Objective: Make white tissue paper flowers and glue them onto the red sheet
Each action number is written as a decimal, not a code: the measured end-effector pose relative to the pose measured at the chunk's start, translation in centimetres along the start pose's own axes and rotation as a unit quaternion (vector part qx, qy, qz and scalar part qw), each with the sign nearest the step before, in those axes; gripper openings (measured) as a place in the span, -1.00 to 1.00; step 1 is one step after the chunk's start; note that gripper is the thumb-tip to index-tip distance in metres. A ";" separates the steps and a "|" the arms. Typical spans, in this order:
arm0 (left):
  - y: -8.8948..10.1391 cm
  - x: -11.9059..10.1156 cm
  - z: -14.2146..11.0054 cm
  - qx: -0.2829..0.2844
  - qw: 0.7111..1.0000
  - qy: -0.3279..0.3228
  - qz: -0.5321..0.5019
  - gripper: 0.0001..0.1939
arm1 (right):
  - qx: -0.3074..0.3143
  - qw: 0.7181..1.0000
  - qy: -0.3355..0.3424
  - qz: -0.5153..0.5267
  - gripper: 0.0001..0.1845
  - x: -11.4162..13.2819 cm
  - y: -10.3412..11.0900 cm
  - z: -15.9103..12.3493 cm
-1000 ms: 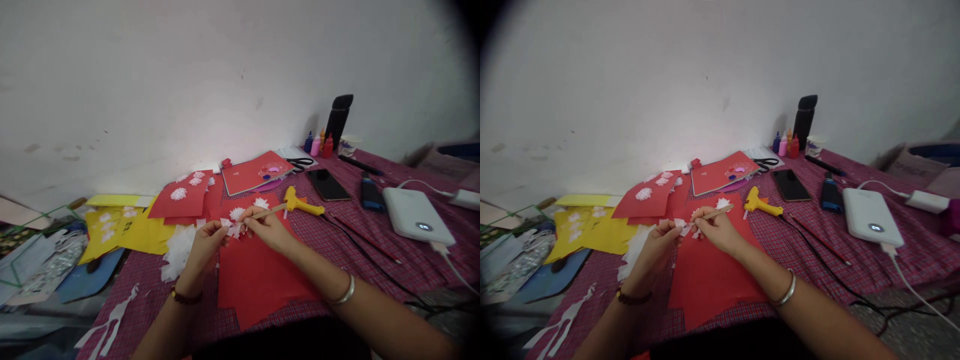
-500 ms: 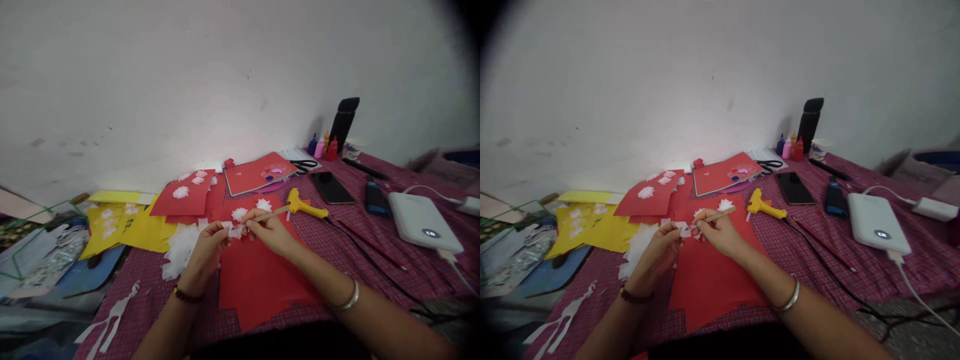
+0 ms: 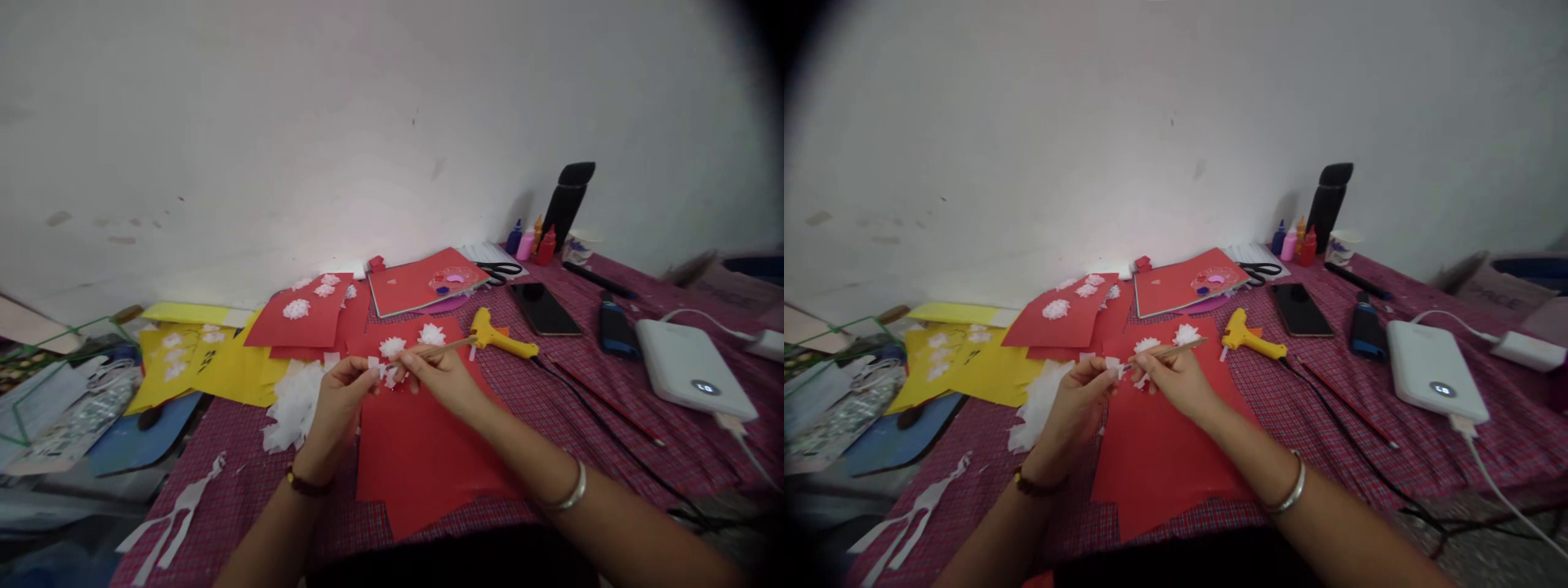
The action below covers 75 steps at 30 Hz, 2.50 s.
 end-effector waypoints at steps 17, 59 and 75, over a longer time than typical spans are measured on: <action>-1.2 -0.9 0.2 0.001 0.997 -0.061 0.050 -0.93 | -0.059 0.989 -0.031 0.132 -0.76 0.6 0.5 0.3; 1.5 0.0 2.5 0.315 0.711 -0.161 0.608 -0.69 | -0.116 0.971 -0.097 0.188 -0.80 -0.3 3.4 1.1; 0.3 1.9 5.2 0.261 0.737 -0.106 0.614 -0.85 | -0.102 0.986 -0.106 0.082 -0.80 -1.1 3.5 1.2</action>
Point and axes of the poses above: each hand's wrist, its own z-axis towards the middle knuckle, its own y-axis out of the back of the hand, x = y × z, the point moved 1 cm from there along z, towards the middle knuckle, and after that the axes turned 11 degrees about x, right-handed, at the moved point
